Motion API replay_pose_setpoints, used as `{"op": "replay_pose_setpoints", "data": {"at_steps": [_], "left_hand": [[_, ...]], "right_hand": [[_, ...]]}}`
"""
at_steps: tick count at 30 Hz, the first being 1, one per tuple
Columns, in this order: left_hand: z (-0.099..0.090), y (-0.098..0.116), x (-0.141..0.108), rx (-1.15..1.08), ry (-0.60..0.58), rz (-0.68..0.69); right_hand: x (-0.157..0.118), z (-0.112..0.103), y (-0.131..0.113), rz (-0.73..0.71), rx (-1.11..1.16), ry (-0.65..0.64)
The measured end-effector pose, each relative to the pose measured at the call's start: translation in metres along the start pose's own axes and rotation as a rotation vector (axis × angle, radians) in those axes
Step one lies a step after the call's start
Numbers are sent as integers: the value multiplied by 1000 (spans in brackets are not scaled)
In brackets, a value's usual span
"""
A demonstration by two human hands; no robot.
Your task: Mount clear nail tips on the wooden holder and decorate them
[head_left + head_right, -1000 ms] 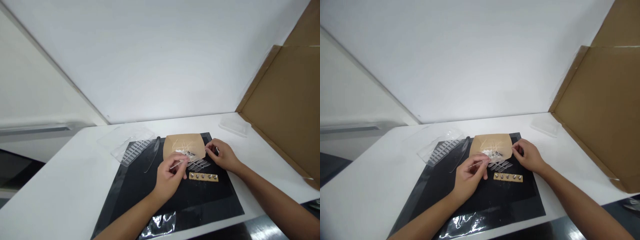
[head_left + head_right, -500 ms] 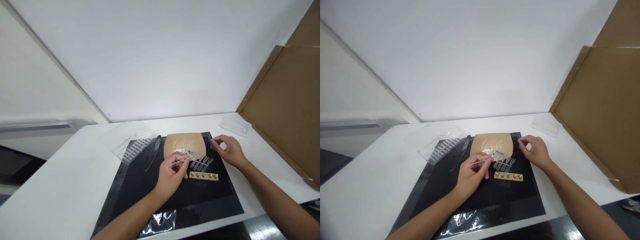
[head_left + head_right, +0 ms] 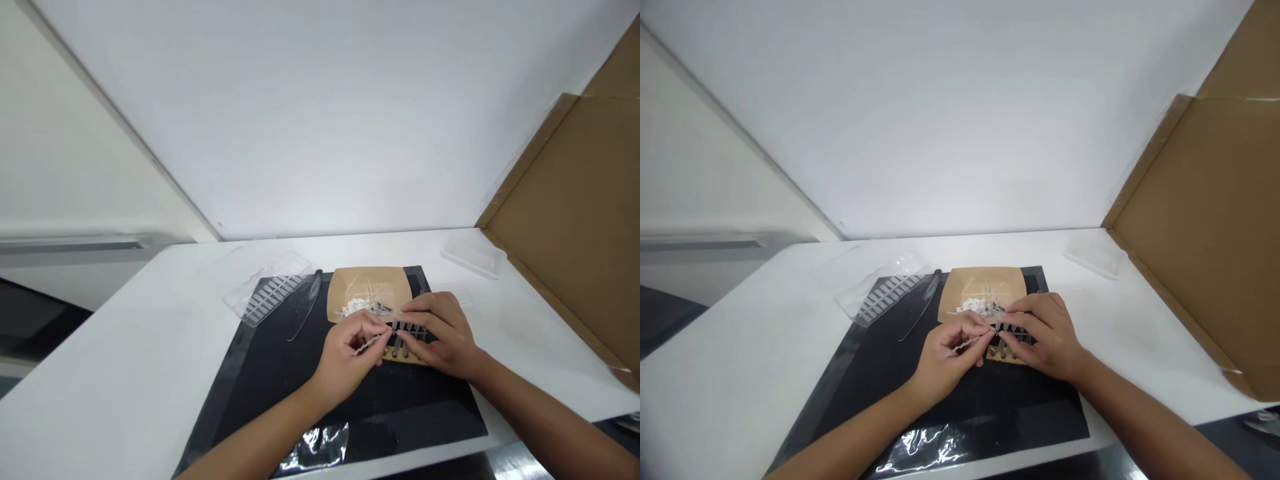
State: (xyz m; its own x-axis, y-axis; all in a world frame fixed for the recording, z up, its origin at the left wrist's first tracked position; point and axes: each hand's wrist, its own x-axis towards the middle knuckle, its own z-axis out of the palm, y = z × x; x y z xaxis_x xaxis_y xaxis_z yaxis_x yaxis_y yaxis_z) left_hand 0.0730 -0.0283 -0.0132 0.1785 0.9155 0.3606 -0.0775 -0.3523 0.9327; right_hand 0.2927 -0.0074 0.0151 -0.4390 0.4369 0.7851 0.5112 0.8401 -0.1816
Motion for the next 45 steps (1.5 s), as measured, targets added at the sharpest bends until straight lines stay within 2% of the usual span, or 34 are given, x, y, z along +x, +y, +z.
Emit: {"op": "replay_pose_setpoints", "data": {"at_steps": [4,11,17,25,34,45], "left_hand": [[-2,1,0,66,-12,13],[-4,10,1,239,-19,173],[-3,15,2,290,-24,205],[-5,14,2,325,-77,283],[-6,16,4,392,-118,471],[-7,17,4,429,-99,533]], "right_hand": [[-1,3,-3,32,-5,14],[-2,5,-7,69,11,-45],[-3,4,-8,79,3,-81],[-3,3,-6,21,11,-142],[-1,0,-7,-9,-12,-197],[-5,2,-3,50,15,-156]]}}
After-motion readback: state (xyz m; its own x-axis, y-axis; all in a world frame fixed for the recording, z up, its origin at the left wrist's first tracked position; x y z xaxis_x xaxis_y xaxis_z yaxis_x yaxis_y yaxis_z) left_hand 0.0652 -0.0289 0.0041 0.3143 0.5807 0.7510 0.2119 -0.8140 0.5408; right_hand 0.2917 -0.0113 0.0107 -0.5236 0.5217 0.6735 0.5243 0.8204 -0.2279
